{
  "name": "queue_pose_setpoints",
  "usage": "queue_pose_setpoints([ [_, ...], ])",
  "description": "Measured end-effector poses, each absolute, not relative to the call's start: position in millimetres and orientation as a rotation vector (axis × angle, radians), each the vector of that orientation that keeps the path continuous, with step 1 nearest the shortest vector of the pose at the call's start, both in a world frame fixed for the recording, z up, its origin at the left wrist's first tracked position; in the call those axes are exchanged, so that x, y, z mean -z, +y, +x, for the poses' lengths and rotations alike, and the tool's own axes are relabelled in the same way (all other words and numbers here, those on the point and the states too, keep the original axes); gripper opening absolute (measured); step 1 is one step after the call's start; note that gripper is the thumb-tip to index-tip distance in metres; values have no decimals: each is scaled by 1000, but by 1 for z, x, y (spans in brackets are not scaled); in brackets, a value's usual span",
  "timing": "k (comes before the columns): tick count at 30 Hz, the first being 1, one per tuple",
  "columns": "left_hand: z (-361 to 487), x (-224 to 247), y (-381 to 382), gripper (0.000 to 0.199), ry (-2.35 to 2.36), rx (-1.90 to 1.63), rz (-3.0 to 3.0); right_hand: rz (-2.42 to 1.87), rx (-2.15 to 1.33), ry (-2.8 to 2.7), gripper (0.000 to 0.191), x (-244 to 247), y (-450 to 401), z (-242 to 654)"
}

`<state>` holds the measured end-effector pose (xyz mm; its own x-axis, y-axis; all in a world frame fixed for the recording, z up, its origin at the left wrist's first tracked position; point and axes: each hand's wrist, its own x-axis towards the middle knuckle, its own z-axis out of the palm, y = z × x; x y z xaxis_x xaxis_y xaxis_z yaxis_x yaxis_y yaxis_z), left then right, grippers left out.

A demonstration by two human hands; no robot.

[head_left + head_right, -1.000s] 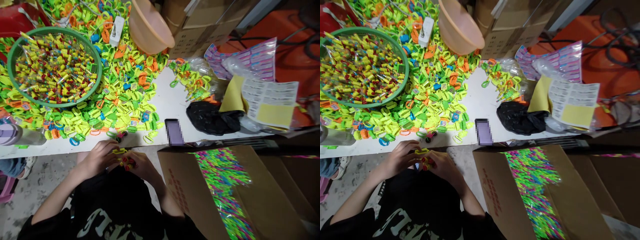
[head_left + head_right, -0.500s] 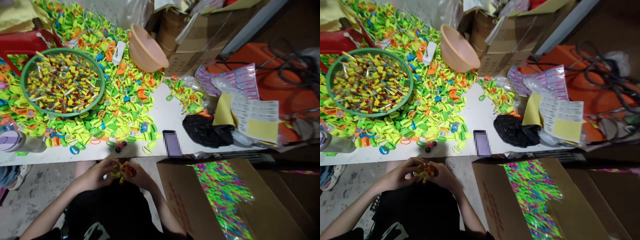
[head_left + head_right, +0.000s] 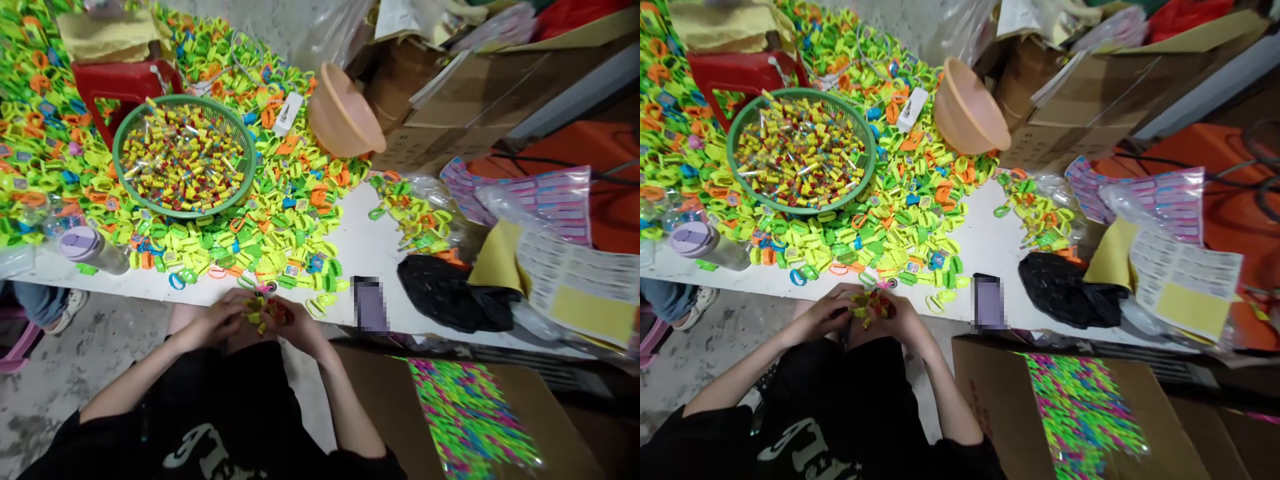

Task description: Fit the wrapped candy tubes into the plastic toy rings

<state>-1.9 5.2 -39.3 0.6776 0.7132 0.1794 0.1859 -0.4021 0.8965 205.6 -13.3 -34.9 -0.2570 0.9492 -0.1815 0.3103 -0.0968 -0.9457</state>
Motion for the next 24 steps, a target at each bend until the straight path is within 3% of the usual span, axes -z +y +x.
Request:
queue_pose_setpoints([
  [11, -13, 39, 12, 20, 658, -785, 1943, -1212, -1587, -1564, 25, 29, 4, 201],
  [24, -21, 60, 15, 18, 734, -767, 1982, -1350, -1479, -1621, 30, 42, 8, 194],
])
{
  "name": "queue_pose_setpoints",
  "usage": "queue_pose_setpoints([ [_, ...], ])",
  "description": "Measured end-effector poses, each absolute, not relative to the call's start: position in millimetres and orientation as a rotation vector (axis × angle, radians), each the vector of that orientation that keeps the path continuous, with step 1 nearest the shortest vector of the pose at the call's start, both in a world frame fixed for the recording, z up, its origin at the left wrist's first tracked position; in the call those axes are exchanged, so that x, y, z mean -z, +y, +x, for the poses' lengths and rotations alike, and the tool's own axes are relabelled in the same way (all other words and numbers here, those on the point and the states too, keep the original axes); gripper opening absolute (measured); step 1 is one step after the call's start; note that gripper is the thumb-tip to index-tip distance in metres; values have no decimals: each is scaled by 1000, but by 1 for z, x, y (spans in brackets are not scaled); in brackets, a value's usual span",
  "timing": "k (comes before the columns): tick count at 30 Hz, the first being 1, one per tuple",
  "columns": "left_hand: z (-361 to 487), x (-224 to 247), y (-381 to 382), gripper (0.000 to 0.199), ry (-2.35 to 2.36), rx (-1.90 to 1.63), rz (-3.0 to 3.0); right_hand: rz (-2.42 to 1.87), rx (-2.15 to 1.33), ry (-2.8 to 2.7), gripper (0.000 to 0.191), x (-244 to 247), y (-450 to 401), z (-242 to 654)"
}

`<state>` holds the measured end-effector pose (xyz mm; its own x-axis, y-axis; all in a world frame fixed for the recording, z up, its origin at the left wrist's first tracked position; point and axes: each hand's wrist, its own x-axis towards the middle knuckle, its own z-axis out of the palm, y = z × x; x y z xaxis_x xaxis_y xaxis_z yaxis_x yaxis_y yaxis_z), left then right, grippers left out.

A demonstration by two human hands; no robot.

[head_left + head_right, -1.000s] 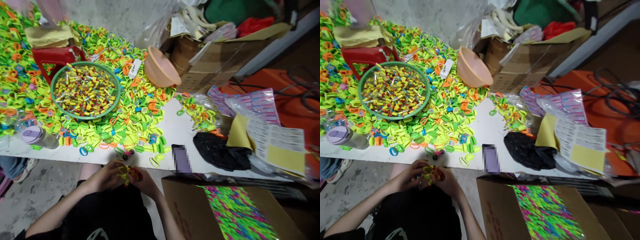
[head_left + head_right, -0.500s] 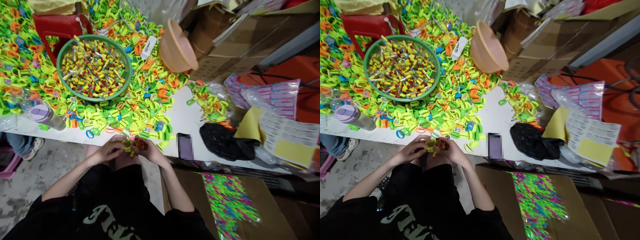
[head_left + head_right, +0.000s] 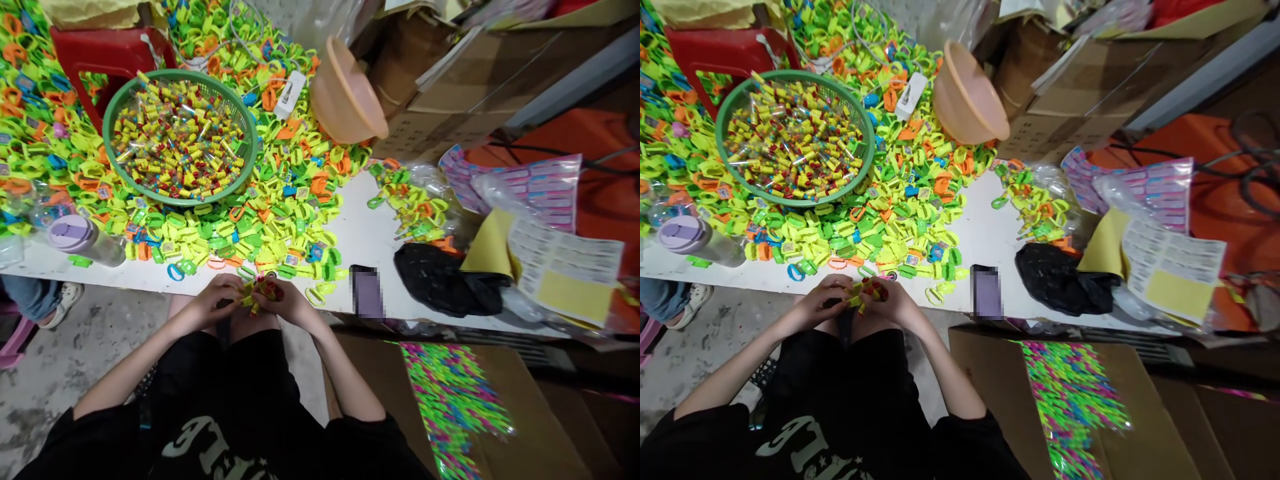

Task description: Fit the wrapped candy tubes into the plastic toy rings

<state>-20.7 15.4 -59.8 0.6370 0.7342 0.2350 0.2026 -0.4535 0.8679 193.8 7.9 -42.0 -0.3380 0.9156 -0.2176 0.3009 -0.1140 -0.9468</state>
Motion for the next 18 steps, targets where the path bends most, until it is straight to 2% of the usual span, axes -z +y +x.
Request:
queue_pose_setpoints([
  [7, -22, 64, 15, 19, 824, -737, 1868, -1323, -1555, -1435, 28, 50, 12, 192],
  [13, -20, 71, 18, 34, 1092, -696, 1419, -1267, -1595, -993, 35, 63, 12, 197],
  [18, -11, 72, 18, 39, 1173, -770, 1204, -1225, -1602, -894, 39, 75, 0, 191],
])
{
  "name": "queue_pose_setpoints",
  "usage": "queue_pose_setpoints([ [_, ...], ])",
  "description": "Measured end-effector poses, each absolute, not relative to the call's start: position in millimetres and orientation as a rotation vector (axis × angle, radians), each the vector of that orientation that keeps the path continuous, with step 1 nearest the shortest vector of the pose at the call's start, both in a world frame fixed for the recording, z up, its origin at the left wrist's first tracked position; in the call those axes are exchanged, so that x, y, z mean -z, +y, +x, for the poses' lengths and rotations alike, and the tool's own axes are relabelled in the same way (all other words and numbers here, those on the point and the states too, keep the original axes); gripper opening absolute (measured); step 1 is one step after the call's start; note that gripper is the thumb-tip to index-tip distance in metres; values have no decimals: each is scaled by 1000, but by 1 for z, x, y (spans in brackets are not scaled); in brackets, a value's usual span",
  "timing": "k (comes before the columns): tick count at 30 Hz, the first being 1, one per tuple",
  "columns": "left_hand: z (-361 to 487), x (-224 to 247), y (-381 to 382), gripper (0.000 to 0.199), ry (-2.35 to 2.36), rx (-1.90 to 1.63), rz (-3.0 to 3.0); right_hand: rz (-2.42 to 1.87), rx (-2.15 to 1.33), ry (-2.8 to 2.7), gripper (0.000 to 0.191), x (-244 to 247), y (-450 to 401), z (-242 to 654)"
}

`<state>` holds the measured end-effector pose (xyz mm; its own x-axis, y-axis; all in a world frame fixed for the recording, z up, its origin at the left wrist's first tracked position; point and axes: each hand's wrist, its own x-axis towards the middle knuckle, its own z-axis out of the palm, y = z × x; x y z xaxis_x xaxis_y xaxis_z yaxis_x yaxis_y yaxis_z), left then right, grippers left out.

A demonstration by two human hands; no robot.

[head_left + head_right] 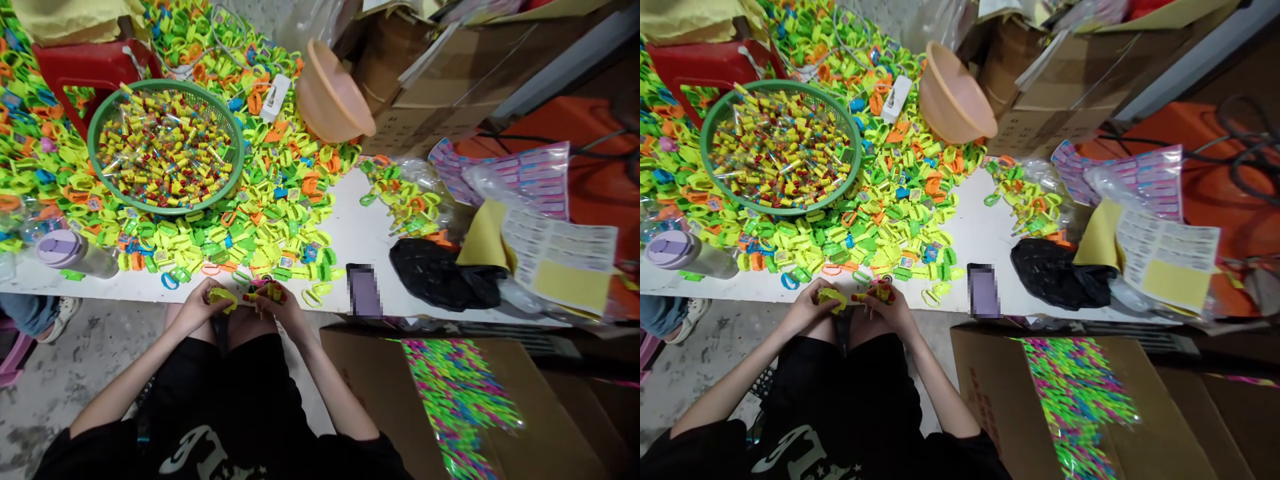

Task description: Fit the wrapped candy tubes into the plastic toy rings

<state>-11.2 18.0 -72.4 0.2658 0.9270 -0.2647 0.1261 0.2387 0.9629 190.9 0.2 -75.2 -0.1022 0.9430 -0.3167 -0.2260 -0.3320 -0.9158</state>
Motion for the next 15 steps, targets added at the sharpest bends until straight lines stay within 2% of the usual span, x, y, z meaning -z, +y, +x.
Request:
queue_pose_setpoints([
  [3, -5, 69, 18, 40, 1163, -844, 1280, -1200, -1593, -920, 38, 77, -8, 186],
  [6, -1, 66, 18, 32, 1166, -803, 1461, -1243, -1498, -979, 33, 74, -13, 185],
  [11, 1, 58, 14, 17, 1161, -861, 1862, -1262, -1095, -1399, 15, 56, -17, 187],
  [15, 3, 48, 10, 18, 1190, -855, 2109, -1129, -885, -1606, 16, 42, -22, 183],
])
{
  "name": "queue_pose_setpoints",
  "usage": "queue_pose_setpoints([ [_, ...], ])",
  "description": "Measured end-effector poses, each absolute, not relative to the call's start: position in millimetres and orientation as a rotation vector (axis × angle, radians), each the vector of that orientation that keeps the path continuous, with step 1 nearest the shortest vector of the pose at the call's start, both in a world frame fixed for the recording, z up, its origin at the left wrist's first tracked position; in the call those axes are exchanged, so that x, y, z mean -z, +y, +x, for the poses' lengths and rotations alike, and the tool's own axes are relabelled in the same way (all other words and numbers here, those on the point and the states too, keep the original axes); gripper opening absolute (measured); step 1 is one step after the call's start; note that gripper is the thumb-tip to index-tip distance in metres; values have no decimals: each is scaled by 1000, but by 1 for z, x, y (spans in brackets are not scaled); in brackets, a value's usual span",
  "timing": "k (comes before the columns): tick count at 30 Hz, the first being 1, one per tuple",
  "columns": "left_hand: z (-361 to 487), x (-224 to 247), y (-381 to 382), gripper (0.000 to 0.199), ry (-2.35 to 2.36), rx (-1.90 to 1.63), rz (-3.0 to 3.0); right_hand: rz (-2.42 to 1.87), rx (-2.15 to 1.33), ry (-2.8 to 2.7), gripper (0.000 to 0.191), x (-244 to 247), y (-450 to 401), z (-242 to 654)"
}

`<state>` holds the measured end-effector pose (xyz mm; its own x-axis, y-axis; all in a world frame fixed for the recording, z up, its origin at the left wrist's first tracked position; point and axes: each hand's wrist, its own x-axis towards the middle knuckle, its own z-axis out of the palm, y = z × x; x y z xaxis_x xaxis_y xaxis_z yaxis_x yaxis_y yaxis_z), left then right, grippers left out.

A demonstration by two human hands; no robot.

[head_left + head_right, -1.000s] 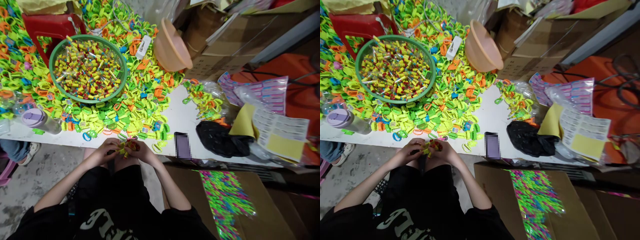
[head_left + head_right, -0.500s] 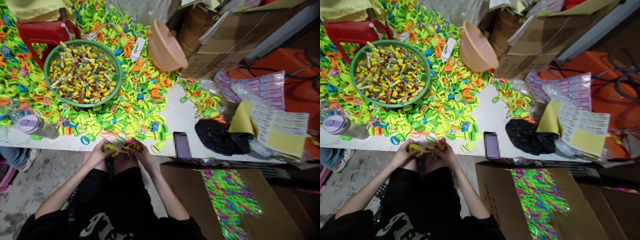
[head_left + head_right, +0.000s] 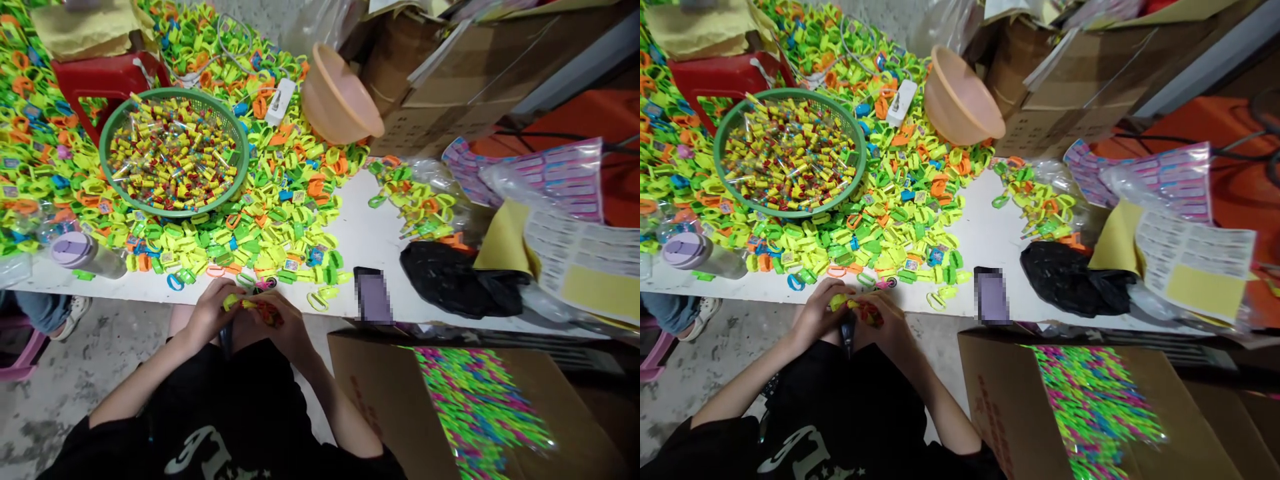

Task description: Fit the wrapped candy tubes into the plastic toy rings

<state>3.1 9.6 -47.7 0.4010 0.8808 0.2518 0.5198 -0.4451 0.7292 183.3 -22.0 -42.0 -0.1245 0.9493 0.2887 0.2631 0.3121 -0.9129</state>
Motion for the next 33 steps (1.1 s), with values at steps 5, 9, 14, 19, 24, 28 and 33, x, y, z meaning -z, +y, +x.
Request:
queue_pose_setpoints([
  [5, 4, 40, 7, 19, 1194, -853, 2304, -1101, -765, -1723, 24, 39, -28, 180],
  [9, 4, 37, 7, 23, 1222, -855, 2391, -1092, -717, -1725, 25, 40, -31, 180],
  [14, 5, 35, 5, 26, 1224, -889, 2545, -1088, -673, -1778, 32, 39, -33, 183],
  [19, 8, 32, 5, 24, 1224, -839, 2747, -1086, -649, -1830, 36, 36, -34, 185],
  [24, 12, 26, 8, 21, 1134, -561, 2946, -1114, -730, -1794, 26, 39, -32, 185],
  [28, 17, 36, 11, 25, 1036, -445, 2978, -1139, -785, -1763, 21, 50, -28, 187],
  [33, 22, 52, 12, 23, 1037, -409, 2823, -1230, -962, -1716, 20, 51, -24, 192],
])
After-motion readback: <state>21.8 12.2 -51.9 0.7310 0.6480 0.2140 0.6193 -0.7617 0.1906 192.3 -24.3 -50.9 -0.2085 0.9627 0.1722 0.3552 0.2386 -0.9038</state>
